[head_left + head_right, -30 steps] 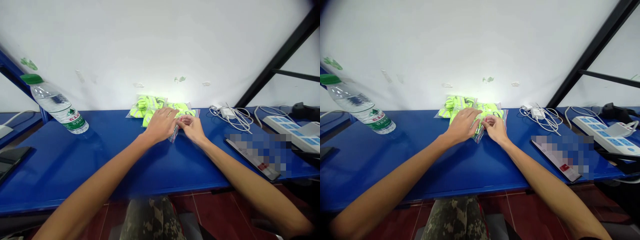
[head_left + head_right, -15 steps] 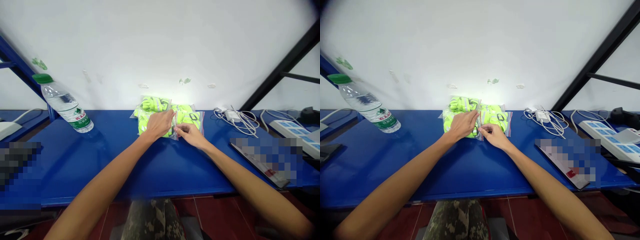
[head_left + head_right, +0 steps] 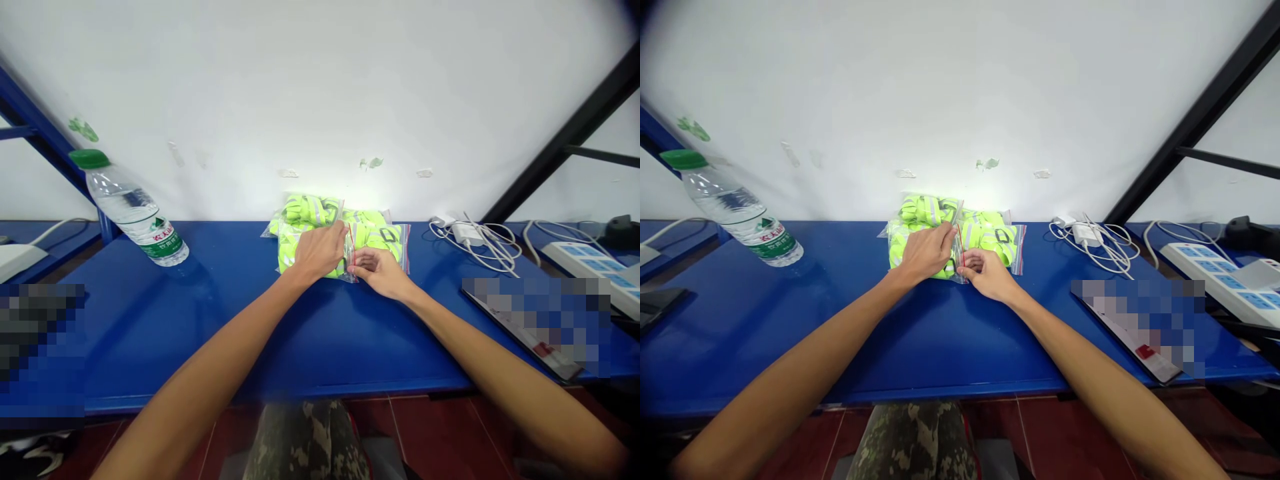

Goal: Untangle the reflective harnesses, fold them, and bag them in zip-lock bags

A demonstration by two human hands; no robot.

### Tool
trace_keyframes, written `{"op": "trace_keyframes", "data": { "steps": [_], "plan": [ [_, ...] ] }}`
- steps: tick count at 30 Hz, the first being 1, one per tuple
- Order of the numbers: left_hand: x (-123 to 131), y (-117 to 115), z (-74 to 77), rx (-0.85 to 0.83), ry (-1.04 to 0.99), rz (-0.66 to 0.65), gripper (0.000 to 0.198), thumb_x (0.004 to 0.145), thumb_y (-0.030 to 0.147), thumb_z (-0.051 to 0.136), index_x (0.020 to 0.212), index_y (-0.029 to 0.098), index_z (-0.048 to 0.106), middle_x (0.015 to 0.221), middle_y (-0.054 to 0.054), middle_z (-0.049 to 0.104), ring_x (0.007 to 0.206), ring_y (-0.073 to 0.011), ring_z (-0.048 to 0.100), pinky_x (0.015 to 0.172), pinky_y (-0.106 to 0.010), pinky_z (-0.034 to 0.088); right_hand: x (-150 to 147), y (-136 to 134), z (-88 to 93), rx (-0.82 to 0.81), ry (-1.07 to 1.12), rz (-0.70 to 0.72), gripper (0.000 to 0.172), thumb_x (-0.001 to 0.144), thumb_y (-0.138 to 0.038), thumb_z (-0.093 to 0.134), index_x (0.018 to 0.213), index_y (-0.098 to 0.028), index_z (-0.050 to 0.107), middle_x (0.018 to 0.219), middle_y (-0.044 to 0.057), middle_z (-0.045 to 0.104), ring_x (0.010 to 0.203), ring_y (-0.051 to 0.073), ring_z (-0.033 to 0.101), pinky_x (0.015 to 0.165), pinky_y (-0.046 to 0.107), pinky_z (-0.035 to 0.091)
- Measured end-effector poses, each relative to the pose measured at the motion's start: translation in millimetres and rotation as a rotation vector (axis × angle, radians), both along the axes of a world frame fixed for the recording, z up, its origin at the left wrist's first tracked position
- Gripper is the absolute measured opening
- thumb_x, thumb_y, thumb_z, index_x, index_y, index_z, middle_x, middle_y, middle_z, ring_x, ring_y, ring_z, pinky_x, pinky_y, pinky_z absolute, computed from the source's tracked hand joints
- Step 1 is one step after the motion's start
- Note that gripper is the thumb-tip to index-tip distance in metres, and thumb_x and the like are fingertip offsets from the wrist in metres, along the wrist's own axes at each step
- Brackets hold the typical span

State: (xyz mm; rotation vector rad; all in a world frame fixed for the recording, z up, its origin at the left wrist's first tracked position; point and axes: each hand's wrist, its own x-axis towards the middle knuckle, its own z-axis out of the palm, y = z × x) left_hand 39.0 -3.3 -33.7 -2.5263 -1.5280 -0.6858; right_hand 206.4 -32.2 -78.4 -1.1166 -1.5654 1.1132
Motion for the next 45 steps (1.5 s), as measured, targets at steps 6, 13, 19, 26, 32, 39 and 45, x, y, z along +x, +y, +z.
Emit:
{"op": "trace_keyframes", "data": {
  "steps": [6,13,19,26,32,39,45],
  "plan": [
    [-9,5,14.8,-0.193,-0.216,-0.19,0.04,0.096,0.053,0.042,0.11,0.022,0.063,0.102,-0.005,0.072,0.091,-0.0228,0.065,0.075,-0.031,0.045,-1,0,2.9,0.018,0.029,-0.069,0.036,0.057,-0.039,0.085,0.074,-0.018,0.061,0.066,0.0,0.063,0.061,0.013,0.061,0.064,0.03,0.053],
    [-15,7,21.7,-0.22,-0.247,-0.227,0.031,0.084,0.043,0.062,0.097,0.015,0.067,0.106,-0.009,0.071,0.095,-0.0235,0.064,0.08,-0.031,0.047,1,2,3.7,0.003,0.039,-0.066,0.039,0.055,-0.039,0.086,0.079,-0.018,0.064,0.07,0.0,0.065,0.064,0.014,0.062,0.068,0.031,0.054],
    [-8,4,11.2,-0.135,-0.255,-0.132,0.014,0.086,0.029,0.059,0.095,0.022,0.065,0.097,-0.002,0.073,0.084,-0.0222,0.066,0.069,-0.031,0.044,5,5,-3.8,0.072,-0.103,-0.053,0.035,0.067,-0.042,0.078,0.089,-0.017,0.067,0.075,0.003,0.067,0.069,0.015,0.062,0.069,0.031,0.052],
    [-13,8,8.5,-0.11,-0.264,-0.111,0.019,0.091,0.036,0.053,0.093,0.021,0.064,0.09,-0.004,0.073,0.082,-0.0223,0.066,0.067,-0.03,0.042,5,10,-7.7,0.032,-0.054,-0.055,0.035,0.064,-0.047,0.079,0.077,-0.018,0.063,0.07,0.001,0.062,0.063,0.014,0.059,0.062,0.029,0.05],
    [-10,6,1.4,-0.015,-0.259,-0.031,0.028,0.097,0.041,0.043,0.096,0.021,0.062,0.087,-0.004,0.071,0.083,-0.0228,0.066,0.067,-0.03,0.04,4,8,-8.2,0.078,-0.124,-0.074,0.029,0.071,-0.045,0.074,0.079,-0.019,0.064,0.073,0.002,0.063,0.067,0.015,0.059,0.066,0.03,0.048],
    [-11,3,-0.4,0.02,-0.278,-0.03,0.036,0.102,0.046,0.031,0.104,0.023,0.059,0.084,-0.002,0.069,0.079,-0.021,0.065,0.066,-0.029,0.038,4,7,-7.5,0.006,-0.047,-0.006,0.032,0.066,-0.044,0.077,0.077,-0.017,0.063,0.07,0.001,0.062,0.063,0.013,0.057,0.062,0.029,0.048],
    [-11,1,3.0,0.017,-0.359,-0.074,0.035,0.103,0.043,0.029,0.105,0.023,0.057,0.087,-0.002,0.067,0.08,-0.019,0.062,0.068,-0.028,0.038,4,8,-7.7,-0.019,-0.047,0.005,0.038,0.066,-0.05,0.079,0.078,-0.016,0.065,0.07,0.002,0.063,0.06,0.012,0.056,0.06,0.029,0.049]
  ]
}}
